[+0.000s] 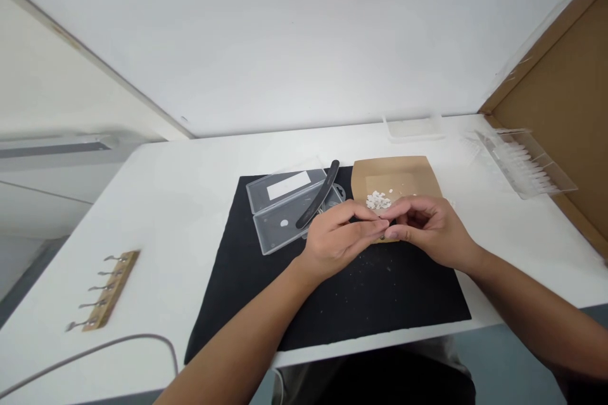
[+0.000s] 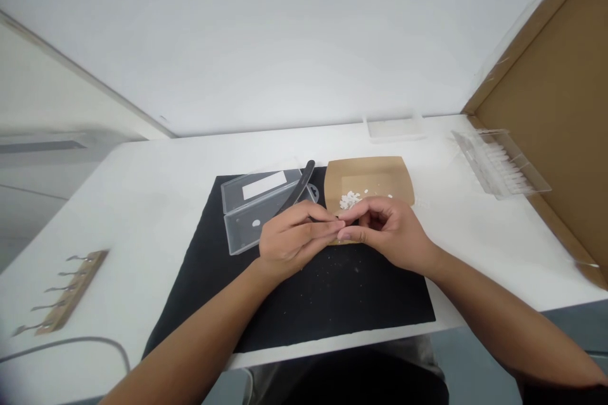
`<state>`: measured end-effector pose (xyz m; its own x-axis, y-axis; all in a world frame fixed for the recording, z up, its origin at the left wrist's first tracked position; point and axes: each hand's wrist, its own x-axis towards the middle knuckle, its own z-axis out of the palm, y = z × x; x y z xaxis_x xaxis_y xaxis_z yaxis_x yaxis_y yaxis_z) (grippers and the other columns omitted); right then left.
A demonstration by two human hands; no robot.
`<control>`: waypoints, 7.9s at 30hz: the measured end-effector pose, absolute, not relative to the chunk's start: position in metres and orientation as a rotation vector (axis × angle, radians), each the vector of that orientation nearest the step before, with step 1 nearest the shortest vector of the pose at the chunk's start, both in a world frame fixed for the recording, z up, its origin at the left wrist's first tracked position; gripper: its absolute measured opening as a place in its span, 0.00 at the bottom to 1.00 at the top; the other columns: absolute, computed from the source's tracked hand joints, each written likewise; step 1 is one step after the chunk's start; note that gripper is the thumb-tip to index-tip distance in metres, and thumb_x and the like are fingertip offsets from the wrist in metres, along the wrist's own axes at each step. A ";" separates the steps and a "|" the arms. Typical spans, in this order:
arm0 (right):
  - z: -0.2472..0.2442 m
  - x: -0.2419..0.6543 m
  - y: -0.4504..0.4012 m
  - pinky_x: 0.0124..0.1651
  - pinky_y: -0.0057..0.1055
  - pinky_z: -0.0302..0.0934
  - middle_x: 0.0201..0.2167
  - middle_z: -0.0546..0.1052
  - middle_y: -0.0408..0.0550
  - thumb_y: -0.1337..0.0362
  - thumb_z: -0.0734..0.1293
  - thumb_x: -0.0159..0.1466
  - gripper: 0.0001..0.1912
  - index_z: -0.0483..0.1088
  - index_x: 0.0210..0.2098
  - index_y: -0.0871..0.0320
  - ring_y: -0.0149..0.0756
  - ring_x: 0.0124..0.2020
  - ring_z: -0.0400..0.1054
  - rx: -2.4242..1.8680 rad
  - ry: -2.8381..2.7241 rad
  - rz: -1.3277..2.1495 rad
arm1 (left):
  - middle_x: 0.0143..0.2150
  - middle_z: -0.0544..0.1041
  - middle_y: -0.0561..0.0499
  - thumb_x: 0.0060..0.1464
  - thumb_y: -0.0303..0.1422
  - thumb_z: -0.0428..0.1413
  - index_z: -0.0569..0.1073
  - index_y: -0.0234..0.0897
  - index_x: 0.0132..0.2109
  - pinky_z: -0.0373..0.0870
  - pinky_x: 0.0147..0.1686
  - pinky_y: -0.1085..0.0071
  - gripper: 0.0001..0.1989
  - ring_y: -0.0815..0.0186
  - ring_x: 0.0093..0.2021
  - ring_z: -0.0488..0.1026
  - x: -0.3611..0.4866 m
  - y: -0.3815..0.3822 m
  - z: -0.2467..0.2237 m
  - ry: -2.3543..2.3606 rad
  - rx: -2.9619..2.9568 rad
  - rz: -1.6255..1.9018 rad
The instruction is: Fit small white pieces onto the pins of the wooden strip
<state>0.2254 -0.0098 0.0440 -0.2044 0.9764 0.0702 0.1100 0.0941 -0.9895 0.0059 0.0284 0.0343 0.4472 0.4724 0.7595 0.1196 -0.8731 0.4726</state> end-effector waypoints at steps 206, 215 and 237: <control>0.023 0.210 0.026 0.40 0.40 0.52 0.27 0.76 0.41 0.63 0.65 0.73 0.11 0.62 0.34 0.53 0.35 0.27 0.67 -1.310 -1.868 -0.232 | 0.33 0.79 0.49 0.73 0.33 0.52 0.81 0.36 0.46 0.72 0.35 0.71 0.13 0.66 0.34 0.76 0.029 0.030 0.022 1.180 2.380 1.447; 0.022 0.209 0.027 0.41 0.40 0.52 0.27 0.76 0.42 0.63 0.64 0.73 0.11 0.62 0.33 0.54 0.35 0.27 0.67 -1.311 -1.879 -0.166 | 0.33 0.78 0.49 0.73 0.34 0.51 0.81 0.35 0.46 0.72 0.35 0.71 0.14 0.67 0.33 0.75 0.029 0.030 0.022 1.187 2.366 1.444; 0.015 0.235 0.021 0.44 0.42 0.68 0.36 0.77 0.47 0.57 0.68 0.73 0.07 0.68 0.39 0.51 0.42 0.39 0.74 -1.183 -1.623 0.235 | 0.40 0.79 0.49 0.74 0.37 0.49 0.78 0.40 0.54 0.64 0.28 0.73 0.14 0.66 0.36 0.77 0.021 0.028 0.027 1.419 2.515 1.235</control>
<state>0.2346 0.0209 0.0148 0.0554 0.7790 0.6246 0.5699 0.4890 -0.6604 0.0209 0.0278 0.0271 0.2823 0.7240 0.6294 0.7231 -0.5918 0.3564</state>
